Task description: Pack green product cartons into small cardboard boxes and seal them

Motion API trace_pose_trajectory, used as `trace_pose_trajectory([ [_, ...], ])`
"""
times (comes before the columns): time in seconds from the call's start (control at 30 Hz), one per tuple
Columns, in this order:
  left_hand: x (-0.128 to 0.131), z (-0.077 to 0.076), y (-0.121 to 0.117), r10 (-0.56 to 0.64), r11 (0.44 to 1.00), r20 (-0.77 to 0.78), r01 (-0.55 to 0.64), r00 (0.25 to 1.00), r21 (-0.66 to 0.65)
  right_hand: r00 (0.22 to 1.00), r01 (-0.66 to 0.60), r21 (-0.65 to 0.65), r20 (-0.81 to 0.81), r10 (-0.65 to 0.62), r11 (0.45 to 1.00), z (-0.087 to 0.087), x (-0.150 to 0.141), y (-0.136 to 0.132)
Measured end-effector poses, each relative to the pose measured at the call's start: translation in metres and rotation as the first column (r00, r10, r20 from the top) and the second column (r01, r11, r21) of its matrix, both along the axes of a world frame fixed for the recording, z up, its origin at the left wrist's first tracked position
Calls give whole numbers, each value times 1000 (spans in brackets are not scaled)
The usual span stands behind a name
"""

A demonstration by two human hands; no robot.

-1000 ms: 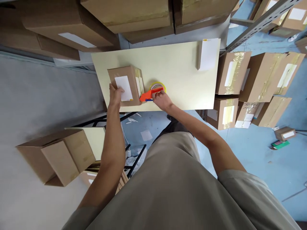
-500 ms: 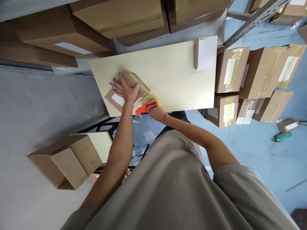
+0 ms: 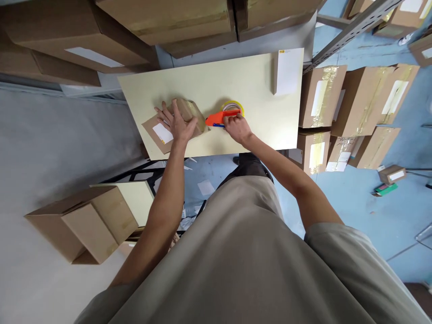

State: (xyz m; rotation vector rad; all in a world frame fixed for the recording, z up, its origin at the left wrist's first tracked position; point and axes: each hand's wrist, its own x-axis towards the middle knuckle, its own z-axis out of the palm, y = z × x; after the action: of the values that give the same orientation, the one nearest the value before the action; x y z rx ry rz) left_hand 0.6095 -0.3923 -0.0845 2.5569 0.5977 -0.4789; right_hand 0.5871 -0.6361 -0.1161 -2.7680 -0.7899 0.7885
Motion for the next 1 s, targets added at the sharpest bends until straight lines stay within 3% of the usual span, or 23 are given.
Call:
trace_pose_trajectory([
  [0.1, -13, 2, -3, -77, 994, 64, 81, 995, -66, 992, -115, -4, -45, 115, 993, 6, 1, 25],
  [0.27, -44, 19, -16, -217, 960, 87, 229, 972, -163, 960, -240, 35, -140, 242, 970, 23, -19, 44],
  [0.4, -61, 28, -19, -295, 929, 96, 309, 951, -202, 930, -314, 80, -173, 323, 946, 30, -26, 37],
  [0.5, -64, 27, -19, -322, 922, 95, 335, 942, -192, 905, -361, 111, -200, 376, 926, 31, -20, 14],
  [0.67, -64, 23, -19, -356, 911, 94, 367, 930, -185, 958, -230, 3, -175, 228, 973, 30, 13, -46],
  [0.73, -65, 21, -20, -361, 910, 106, 375, 927, -179, 979, -173, -42, -121, 167, 984, 33, 28, -57],
  [0.83, -68, 20, -20, -386, 901, 112, 400, 916, -167, 991, -102, -61, -97, 95, 993, 41, 42, -46],
  [1.0, -70, 19, -19, -435, 884, 134, 451, 890, -121, 992, -15, -61, -123, 7, 998, 63, 39, 9],
])
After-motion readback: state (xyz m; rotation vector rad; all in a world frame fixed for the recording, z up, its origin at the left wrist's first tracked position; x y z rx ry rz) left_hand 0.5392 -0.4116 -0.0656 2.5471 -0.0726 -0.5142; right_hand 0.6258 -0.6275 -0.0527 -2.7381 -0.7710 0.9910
